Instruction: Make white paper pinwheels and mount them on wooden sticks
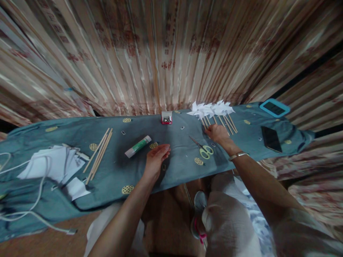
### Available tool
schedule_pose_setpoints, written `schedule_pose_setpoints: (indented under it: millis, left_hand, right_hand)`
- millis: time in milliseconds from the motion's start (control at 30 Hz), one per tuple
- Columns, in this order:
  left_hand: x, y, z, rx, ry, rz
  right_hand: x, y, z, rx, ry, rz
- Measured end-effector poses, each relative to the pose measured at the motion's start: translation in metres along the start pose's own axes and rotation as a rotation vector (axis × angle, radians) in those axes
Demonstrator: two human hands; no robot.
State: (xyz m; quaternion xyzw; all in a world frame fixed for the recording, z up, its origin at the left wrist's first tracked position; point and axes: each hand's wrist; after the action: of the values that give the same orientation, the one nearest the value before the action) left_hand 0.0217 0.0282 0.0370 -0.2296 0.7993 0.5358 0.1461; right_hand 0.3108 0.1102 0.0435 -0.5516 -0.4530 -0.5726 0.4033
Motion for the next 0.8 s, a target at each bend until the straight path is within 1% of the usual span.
schedule_pose_setpoints:
  millis: [333, 433, 500, 600, 667, 733, 800]
  left_hand:
    - [-0.003, -0.002, 0.002, 0.011, -0.002, 0.005]
    - [-0.002, -0.002, 0.002, 0.008, 0.002, 0.009]
    - [-0.002, -0.002, 0.003, -0.001, -0.001, 0.013]
    - [-0.002, 0.0, 0.002, -0.004, -0.012, 0.002]
    - [-0.002, 0.001, 0.0, -0.006, -0.016, -0.01]
    - [-0.001, 0.002, -0.003, -0.01, -0.02, -0.015]
    - [0.001, 0.003, -0.008, -0.009, -0.029, -0.016]
  right_hand:
    - [-0.007, 0.001, 0.009, 0.021, -0.004, -0.01]
    - [-0.005, -0.002, 0.008, -0.001, 0.0, -0.004]
    - [0.001, -0.003, 0.004, -0.016, 0.014, 0.005]
    - [0.013, -0.005, -0.01, -0.021, 0.068, 0.029]
    - [0.02, -0.013, -0.026, -0.005, 0.115, 0.076]
    - [0.022, -0.029, -0.048, 0.035, 0.157, 0.146]
    - [0.015, -0.054, -0.074, 0.136, 0.147, 0.23]
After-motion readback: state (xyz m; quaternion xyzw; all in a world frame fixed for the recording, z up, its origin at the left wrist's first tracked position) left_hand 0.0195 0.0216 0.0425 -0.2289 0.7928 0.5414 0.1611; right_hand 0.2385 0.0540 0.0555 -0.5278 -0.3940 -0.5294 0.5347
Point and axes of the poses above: each hand's wrist, its own z-axis towards the middle knuckle, its own x-axis out of the back of the hand, y = z × x, and after that the axes turned 4 degrees about y, right-handed
